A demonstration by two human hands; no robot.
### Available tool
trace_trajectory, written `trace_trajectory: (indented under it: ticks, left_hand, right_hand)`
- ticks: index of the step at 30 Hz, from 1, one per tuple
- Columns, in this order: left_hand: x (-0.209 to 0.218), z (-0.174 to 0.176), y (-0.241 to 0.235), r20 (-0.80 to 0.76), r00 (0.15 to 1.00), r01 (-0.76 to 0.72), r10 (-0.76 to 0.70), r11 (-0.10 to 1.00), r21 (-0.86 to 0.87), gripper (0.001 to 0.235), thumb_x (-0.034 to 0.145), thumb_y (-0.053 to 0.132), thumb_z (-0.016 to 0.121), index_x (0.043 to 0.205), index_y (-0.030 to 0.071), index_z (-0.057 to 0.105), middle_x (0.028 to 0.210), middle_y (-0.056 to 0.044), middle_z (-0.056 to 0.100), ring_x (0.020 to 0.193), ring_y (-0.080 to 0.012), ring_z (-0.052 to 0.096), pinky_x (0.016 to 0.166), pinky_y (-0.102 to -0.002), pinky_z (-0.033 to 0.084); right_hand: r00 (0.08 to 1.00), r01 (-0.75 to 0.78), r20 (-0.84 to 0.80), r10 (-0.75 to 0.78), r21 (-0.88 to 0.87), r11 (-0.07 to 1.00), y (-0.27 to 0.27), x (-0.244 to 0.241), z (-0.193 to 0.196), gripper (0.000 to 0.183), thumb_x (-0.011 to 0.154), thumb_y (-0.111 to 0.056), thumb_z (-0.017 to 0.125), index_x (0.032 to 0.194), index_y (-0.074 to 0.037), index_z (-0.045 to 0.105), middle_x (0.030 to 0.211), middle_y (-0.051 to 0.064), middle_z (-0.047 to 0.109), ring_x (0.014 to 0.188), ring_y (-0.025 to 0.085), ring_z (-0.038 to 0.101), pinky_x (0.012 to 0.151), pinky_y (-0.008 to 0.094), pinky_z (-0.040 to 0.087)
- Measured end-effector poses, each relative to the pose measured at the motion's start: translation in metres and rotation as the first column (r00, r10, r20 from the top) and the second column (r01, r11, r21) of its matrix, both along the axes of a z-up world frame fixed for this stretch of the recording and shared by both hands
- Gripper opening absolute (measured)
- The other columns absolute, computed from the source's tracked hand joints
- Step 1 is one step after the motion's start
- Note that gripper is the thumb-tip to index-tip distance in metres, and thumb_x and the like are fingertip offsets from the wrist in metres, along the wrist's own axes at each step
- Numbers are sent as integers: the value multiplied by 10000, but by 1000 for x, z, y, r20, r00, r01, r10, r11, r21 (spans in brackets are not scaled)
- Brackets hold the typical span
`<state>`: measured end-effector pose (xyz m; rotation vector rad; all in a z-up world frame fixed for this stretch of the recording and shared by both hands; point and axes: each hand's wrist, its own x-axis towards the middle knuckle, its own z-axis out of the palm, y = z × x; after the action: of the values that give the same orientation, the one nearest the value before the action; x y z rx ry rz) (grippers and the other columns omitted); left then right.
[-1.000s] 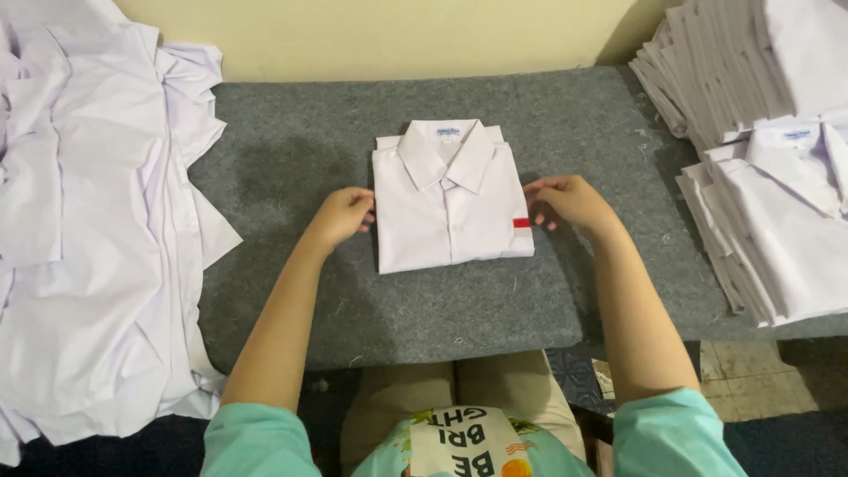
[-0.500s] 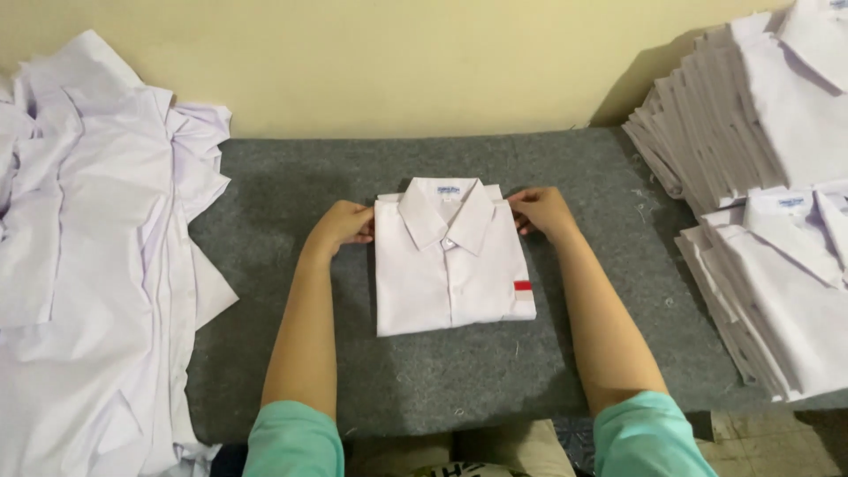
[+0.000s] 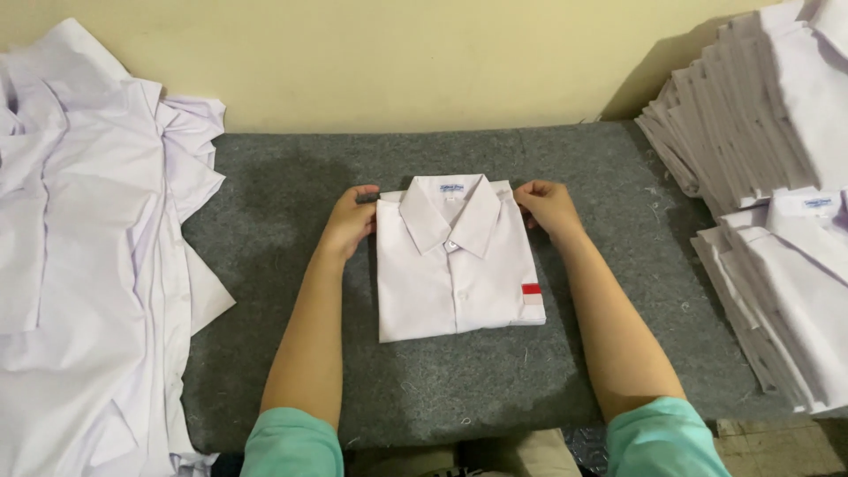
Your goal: Folding a white collared school uniform shirt on a work table.
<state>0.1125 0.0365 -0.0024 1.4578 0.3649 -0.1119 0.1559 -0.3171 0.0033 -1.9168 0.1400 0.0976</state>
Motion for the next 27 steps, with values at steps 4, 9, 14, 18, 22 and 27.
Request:
trace_trajectory:
  ticks: [4,9,14,18,22,27]
  left_hand:
    - [2,-4,-7,36,998,-61,60,998,35,482,877,91,747,1339,51,613,1072,-199,701,932,-260,704,784,-367,630]
    - [1,2,-5,54,995,-83,80,994,67,452,852,51,728,1298,71,657,1075,-206,741,938,-267,718,796,-383,636]
    - [8,-4,5,62,997,-56,50,993,101,460,821,-29,654,1275,44,656,1022,-212,752,878,-255,716,788,-379,639]
    - [13,-9,8,54,998,-32,24,988,151,442,824,6,689,1263,53,668,967,-184,734,850,-253,716,767,-369,640]
    - [9,12,6,46,998,-42,37,991,126,454,840,94,756,1281,68,652,992,-188,737,860,-247,730,763,-371,650]
    - [10,10,1,24,998,-56,55,997,55,494,894,158,783,1349,55,620,1057,-218,716,948,-267,724,819,-391,641]
  right_hand:
    - [998,8,-59,-7,10,1000,7,-6,16,262,950,-241,733,1023,9,747,836,164,731,706,214,709,517,263,584]
    - [986,-24,-167,13,-61,998,18,-3,40,354,939,-256,711,1065,74,735,867,219,731,751,270,719,592,336,619]
    - [982,-22,-184,37,81,996,12,6,30,296,902,-194,776,1088,35,744,955,190,746,854,260,720,714,329,631]
    - [984,-2,-180,19,95,996,10,5,23,256,900,-187,787,1047,19,752,939,176,748,846,250,720,719,329,623]
    - [985,-28,-165,44,99,995,6,15,24,248,920,-191,775,1057,14,753,924,172,752,809,237,732,680,320,629]
    - [947,-67,-296,125,199,978,15,10,40,311,962,-250,701,1139,4,730,897,124,728,726,186,714,642,277,631]
